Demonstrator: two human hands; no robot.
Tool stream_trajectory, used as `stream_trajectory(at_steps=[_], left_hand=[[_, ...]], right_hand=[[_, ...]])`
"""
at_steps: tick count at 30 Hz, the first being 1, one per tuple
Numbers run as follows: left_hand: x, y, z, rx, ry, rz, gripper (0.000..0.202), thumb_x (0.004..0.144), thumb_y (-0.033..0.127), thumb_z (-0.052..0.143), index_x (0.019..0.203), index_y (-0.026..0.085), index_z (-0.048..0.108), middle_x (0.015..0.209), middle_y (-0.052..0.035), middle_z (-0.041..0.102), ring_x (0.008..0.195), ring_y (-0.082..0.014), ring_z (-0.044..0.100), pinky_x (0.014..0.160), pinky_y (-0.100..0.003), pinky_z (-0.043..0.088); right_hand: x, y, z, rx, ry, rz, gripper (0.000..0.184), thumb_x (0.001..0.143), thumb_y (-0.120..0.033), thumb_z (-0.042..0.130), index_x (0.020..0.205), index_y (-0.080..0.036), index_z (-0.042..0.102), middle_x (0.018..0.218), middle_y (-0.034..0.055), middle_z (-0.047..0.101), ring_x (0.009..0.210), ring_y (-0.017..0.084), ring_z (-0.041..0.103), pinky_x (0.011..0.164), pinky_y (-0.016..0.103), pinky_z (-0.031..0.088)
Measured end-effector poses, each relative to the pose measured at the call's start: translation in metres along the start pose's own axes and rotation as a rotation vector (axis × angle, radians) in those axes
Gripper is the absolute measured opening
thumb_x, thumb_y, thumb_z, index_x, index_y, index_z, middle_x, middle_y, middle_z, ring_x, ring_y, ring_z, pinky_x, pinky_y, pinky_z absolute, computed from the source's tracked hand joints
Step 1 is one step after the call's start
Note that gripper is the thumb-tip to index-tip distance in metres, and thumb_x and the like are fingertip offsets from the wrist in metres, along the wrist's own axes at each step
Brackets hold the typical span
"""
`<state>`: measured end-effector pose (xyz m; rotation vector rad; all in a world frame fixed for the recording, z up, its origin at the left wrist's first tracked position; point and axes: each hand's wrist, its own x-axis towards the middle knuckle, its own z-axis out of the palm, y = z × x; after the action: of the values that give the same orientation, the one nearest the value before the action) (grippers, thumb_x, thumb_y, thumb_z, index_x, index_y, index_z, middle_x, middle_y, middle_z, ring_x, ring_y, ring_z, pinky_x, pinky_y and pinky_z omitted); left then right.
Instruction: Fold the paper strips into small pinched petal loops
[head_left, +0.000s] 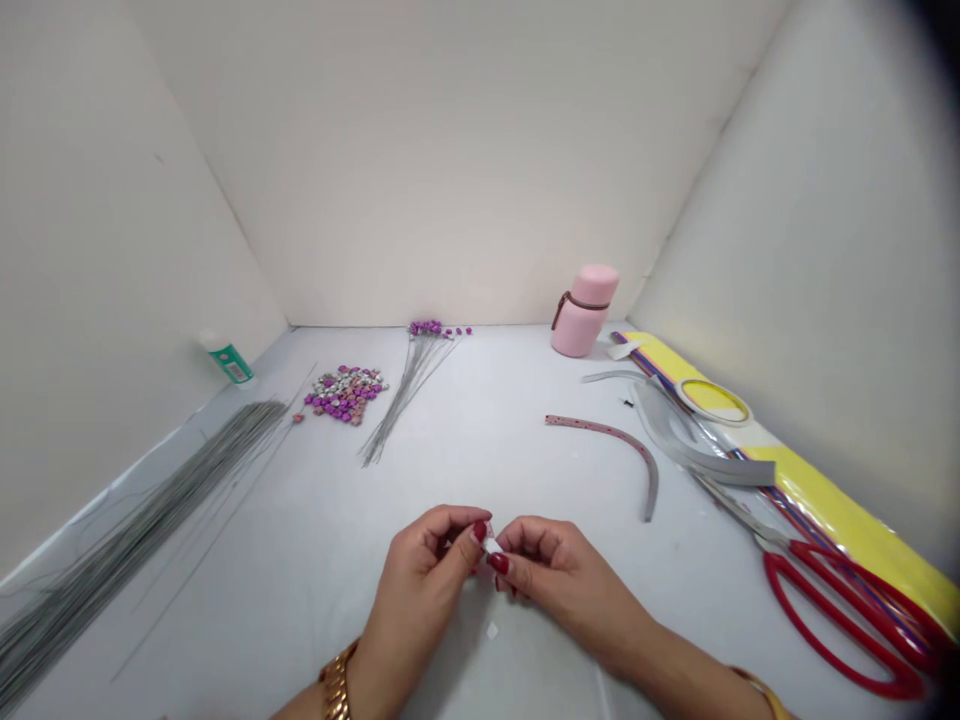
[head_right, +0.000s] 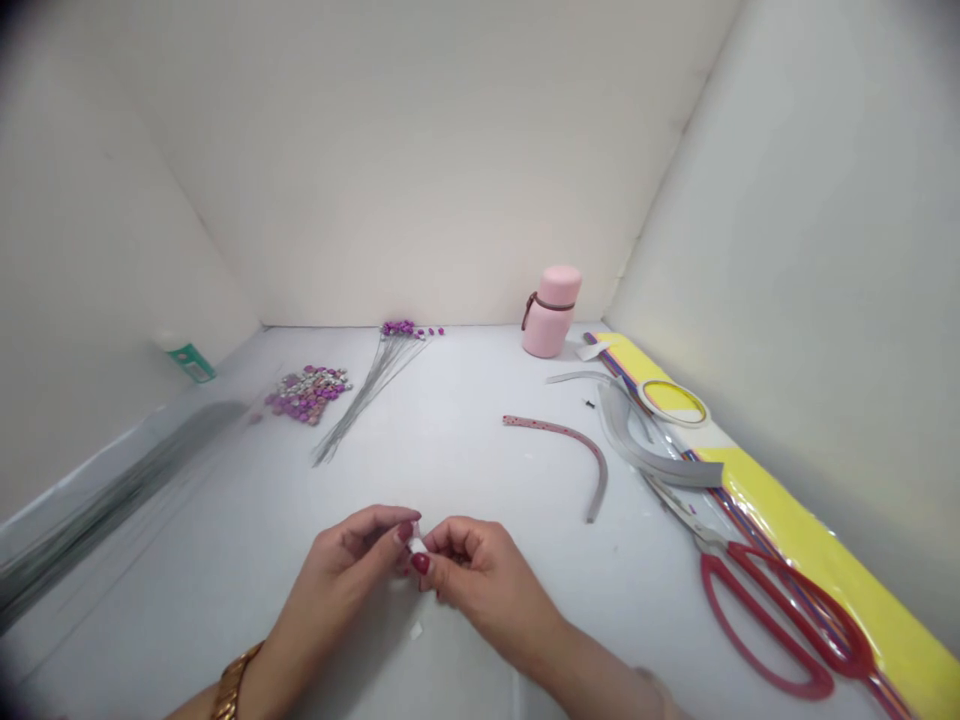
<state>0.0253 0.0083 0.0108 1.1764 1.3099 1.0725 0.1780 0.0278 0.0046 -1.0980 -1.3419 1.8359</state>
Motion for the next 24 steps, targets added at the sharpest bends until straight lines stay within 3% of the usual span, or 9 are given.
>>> stream_trajectory(at_steps=[4, 7, 11, 16, 24], left_hand=[[-0.0011, -0.0053, 0.0037, -0.071, 0.016, -0.082, 0.023, 0.077, 0.032, 0.055, 0.090, 0.014, 0.063, 0.072, -0.0038, 0.064, 0.061, -0.0150, 0.059, 0.055, -0.025, 0.049], [-0.0019, -0.0088, 0.0039, -0.020, 0.026, -0.070, 0.023, 0.079, 0.032, 0.053, 0.090, 0.015, 0.063, 0.073, -0.0042, 0.064, 0.062, -0.0155, 0.060, 0.053, -0.025, 0.049], [-0.0023, -0.0095, 0.0022, 0.158, 0.067, 0.118, 0.015, 0.080, 0.024, 0.052, 0.085, 0.018, 0.065, 0.078, -0.0044, 0.065, 0.069, -0.0159, 0.061, 0.063, -0.026, 0.049], [-0.0027, -0.0061, 0.0004, 0.296, 0.069, 0.334, 0.017, 0.080, 0.013, 0.051, 0.084, 0.020, 0.065, 0.077, -0.0029, 0.065, 0.071, -0.0148, 0.060, 0.064, -0.023, 0.047], [-0.0040, -0.0073, -0.0026, 0.400, -0.017, 0.503, 0.024, 0.081, 0.008, 0.046, 0.092, 0.020, 0.064, 0.085, -0.0059, 0.066, 0.078, -0.0157, 0.061, 0.069, -0.024, 0.049]], right_hand=[[0.0001, 0.0024, 0.0011, 0.046, -0.027, 0.049, 0.022, 0.073, -0.035, 0.062, 0.071, -0.013, 0.057, 0.057, -0.0010, 0.058, 0.047, 0.007, 0.044, 0.048, 0.019, 0.031], [-0.0006, 0.0010, 0.0023, 0.092, -0.036, 0.078, 0.025, 0.072, -0.037, 0.063, 0.071, -0.013, 0.059, 0.057, -0.0004, 0.060, 0.045, 0.006, 0.044, 0.046, 0.019, 0.031], [-0.0014, -0.0025, 0.0029, 0.140, -0.023, 0.095, 0.028, 0.071, -0.040, 0.063, 0.071, -0.012, 0.060, 0.056, 0.0003, 0.062, 0.044, 0.006, 0.044, 0.046, 0.018, 0.031], [-0.0019, -0.0025, 0.0021, 0.157, -0.002, 0.090, 0.029, 0.070, -0.041, 0.064, 0.072, -0.013, 0.061, 0.054, -0.0010, 0.059, 0.043, 0.006, 0.042, 0.046, 0.018, 0.030], [-0.0008, -0.0013, 0.0024, 0.162, 0.027, 0.057, 0.025, 0.071, -0.038, 0.064, 0.071, -0.013, 0.060, 0.055, -0.0018, 0.058, 0.043, 0.005, 0.041, 0.045, 0.018, 0.029]])
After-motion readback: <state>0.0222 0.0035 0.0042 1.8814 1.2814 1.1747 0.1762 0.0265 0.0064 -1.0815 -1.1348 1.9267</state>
